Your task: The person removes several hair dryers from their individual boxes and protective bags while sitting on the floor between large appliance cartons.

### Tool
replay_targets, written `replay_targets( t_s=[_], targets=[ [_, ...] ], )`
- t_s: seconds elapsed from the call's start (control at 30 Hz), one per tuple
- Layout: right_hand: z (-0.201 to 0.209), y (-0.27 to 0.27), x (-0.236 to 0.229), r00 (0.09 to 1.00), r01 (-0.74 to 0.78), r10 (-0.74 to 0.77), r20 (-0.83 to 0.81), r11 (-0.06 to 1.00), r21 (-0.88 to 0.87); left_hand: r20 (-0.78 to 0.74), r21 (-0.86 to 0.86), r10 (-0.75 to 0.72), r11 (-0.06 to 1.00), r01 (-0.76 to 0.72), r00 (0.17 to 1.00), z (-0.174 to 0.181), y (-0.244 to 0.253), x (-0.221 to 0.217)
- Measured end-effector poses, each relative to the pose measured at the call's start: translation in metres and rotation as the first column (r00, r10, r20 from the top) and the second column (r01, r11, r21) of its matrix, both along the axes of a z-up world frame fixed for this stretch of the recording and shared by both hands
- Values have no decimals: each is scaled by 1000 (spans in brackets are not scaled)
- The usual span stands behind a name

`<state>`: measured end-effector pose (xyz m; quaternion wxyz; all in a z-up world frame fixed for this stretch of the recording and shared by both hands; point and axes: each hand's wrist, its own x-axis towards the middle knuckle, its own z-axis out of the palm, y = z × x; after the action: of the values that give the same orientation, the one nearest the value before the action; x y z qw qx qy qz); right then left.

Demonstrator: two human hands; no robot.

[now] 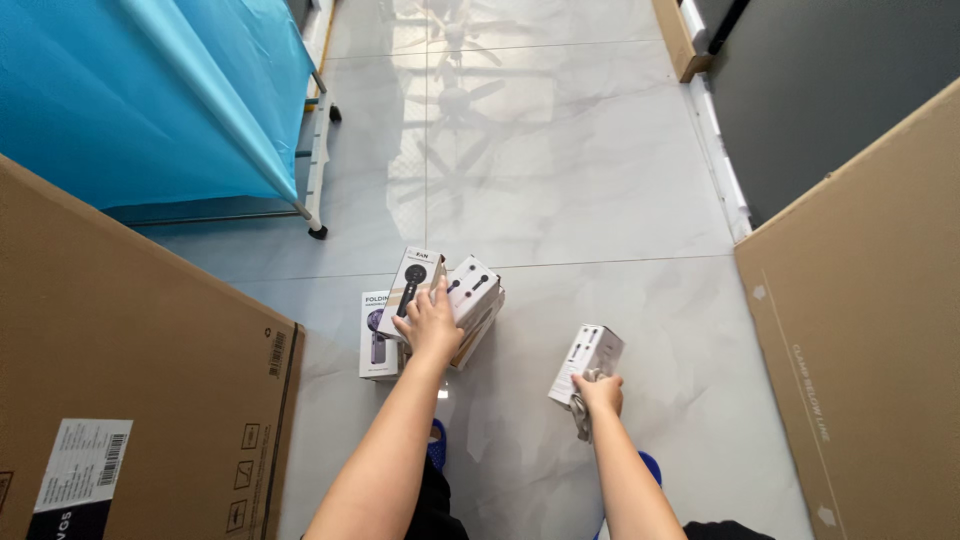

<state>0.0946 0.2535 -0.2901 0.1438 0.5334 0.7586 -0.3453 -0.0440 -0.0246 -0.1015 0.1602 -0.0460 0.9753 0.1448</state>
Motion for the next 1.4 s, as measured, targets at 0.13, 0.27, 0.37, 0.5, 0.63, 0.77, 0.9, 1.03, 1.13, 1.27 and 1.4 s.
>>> replay_targets(
  t_s=[0.13,0.27,0.37,0.5,0.63,0.77,0.9,1.03,1.13,1.27,1.4],
  targets=[
    [1,-2,5,977,-124,158,-141,966,227,-4,-5,32,999,-32,999,-15,-2,-3],
    [16,11,-2,932,-312,344,-117,922,231,-60,58,57,997,-53,997,-18,0,-6],
    [40,27,-10,848,-419,480,-223,866,272,-95,132,87,989,-74,992,-6,-1,-2],
    [103,41,-21,732,-509,563,-385,826,240,-96,317,88,947,-53,992,22,-1,-3],
    [186,41,-27,637,-610,644,-423,757,234,-197,568,-36,810,144,980,39,-1,9],
    [260,14,-5,561,-640,588,-583,754,144,12,807,-182,582,98,983,66,13,43],
    [287,-21,25,534,-570,267,-802,815,-108,8,930,-452,330,159,892,92,26,83],
    [297,-47,64,412,-367,-203,-888,855,-365,-69,943,-519,244,225,852,115,39,115],
    [307,-63,82,370,-258,-121,-921,939,-227,-265,931,-417,125,344,869,125,51,141],
    [317,-78,84,365,-254,80,-928,967,-17,-432,867,-274,137,479,859,131,56,150],
    [321,-90,82,408,-206,380,-830,924,322,-327,910,-150,216,353,933,136,53,152]
  ],
)
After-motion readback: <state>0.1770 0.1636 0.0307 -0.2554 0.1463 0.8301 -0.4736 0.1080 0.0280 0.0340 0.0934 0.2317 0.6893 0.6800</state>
